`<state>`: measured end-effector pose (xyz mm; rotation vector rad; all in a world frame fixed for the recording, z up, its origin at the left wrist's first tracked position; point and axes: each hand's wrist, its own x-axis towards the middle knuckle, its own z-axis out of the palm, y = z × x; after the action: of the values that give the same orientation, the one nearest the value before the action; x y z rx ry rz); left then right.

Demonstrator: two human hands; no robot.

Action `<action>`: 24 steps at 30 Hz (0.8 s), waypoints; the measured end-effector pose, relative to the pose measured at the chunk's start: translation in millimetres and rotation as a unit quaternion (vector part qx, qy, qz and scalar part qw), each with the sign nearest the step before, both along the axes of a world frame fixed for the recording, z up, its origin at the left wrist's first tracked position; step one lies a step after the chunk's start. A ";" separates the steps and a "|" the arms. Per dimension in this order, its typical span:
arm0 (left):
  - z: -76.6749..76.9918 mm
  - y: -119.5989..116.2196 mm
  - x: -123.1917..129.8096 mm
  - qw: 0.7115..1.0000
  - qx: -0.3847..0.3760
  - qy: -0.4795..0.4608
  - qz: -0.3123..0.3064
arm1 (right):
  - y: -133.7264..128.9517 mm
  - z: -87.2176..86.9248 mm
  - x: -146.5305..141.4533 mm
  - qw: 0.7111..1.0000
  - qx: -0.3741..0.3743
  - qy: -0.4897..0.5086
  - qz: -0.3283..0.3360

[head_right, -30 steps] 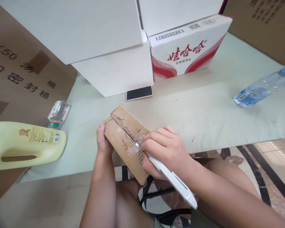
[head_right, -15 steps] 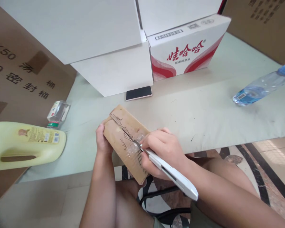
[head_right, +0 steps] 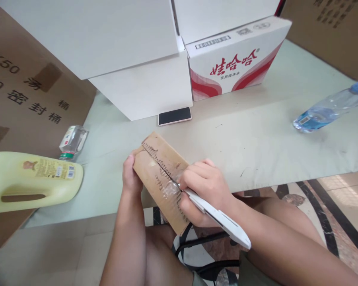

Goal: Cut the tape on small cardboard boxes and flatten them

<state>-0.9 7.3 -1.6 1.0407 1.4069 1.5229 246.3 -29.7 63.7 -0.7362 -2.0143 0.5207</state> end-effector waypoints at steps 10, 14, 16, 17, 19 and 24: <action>16.7 0.2 5.0 0.998 -0.001 -0.001 0.068 | 2.3 1.6 5.1 0.993 -0.103 -0.002 0.051; 17.8 0.8 5.8 0.997 -0.006 -0.007 0.076 | 2.9 -4.1 7.3 0.984 -0.138 0.069 0.092; 17.8 0.5 6.2 0.997 -0.009 -0.013 0.078 | 2.3 -6.4 6.4 0.986 -0.130 0.055 0.085; 17.7 0.3 6.3 0.997 -0.009 -0.014 0.077 | 1.9 -7.0 6.0 0.987 -0.129 0.045 0.080; 17.6 -0.1 6.4 0.997 -0.008 -0.012 0.076 | 1.0 -6.8 6.4 0.985 -0.138 0.055 0.086; 19.4 -0.2 6.8 0.996 0.005 -0.007 0.087 | 0.6 0.4 13.5 0.947 -0.216 0.229 0.072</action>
<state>5.8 7.1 17.8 0.9307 1.5142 1.6607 259.8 -29.1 64.2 -0.6484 -1.5364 1.1340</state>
